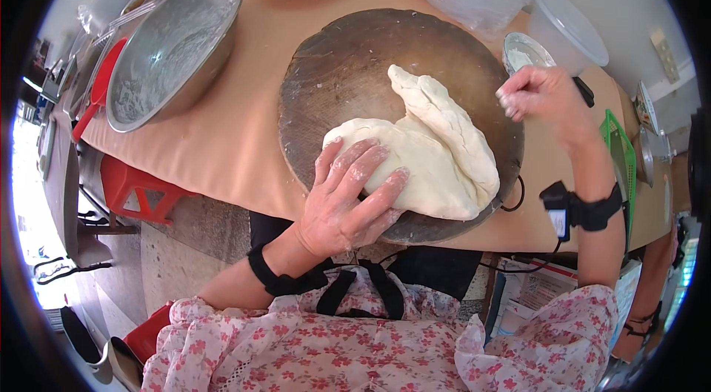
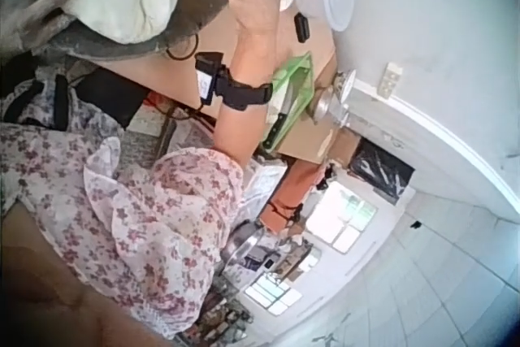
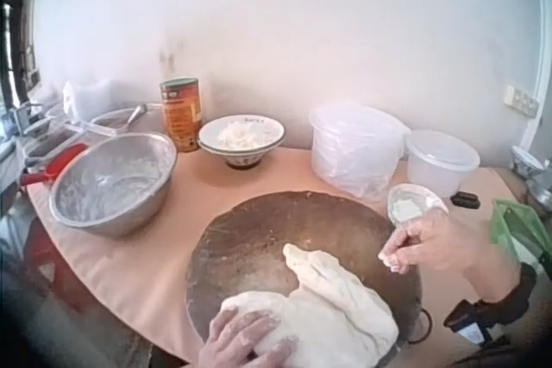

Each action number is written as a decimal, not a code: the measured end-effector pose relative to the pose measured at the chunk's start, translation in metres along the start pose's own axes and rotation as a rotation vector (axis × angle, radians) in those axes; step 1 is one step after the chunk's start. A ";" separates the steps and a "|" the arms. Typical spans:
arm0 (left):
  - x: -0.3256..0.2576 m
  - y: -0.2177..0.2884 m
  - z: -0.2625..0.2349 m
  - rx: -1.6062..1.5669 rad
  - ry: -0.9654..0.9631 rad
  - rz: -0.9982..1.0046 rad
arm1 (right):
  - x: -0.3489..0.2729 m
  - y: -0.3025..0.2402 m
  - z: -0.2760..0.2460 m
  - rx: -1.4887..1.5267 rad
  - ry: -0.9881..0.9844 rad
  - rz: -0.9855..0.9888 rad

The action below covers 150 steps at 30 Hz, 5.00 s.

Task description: Kneading a large piece of dough on a circular wooden cutting board.

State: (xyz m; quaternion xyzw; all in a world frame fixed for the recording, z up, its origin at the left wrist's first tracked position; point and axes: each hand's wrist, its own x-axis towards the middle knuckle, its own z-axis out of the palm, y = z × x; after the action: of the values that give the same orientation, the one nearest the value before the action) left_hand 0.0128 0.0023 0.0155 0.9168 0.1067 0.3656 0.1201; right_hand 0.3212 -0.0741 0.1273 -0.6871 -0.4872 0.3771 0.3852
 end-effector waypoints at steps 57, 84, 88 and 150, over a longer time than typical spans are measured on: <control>-0.005 -0.006 0.003 -0.057 0.036 0.023 | -0.016 0.018 0.100 -0.797 0.140 -0.482; 0.035 -0.032 -0.034 -0.371 0.199 -0.070 | -0.035 -0.014 0.157 -0.797 0.100 -0.738; 0.063 -0.038 -0.010 -0.220 -0.068 -0.032 | -0.053 -0.022 0.173 -0.948 0.120 -0.907; 0.056 -0.035 -0.016 -0.163 -0.437 -0.045 | -0.046 -0.058 0.132 -1.143 0.018 -0.227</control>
State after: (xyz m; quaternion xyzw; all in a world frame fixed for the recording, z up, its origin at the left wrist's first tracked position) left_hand 0.0376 0.0534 0.0524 0.9588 0.0686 0.1633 0.2222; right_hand 0.1701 -0.0839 0.1306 -0.7325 -0.6807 0.0048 -0.0049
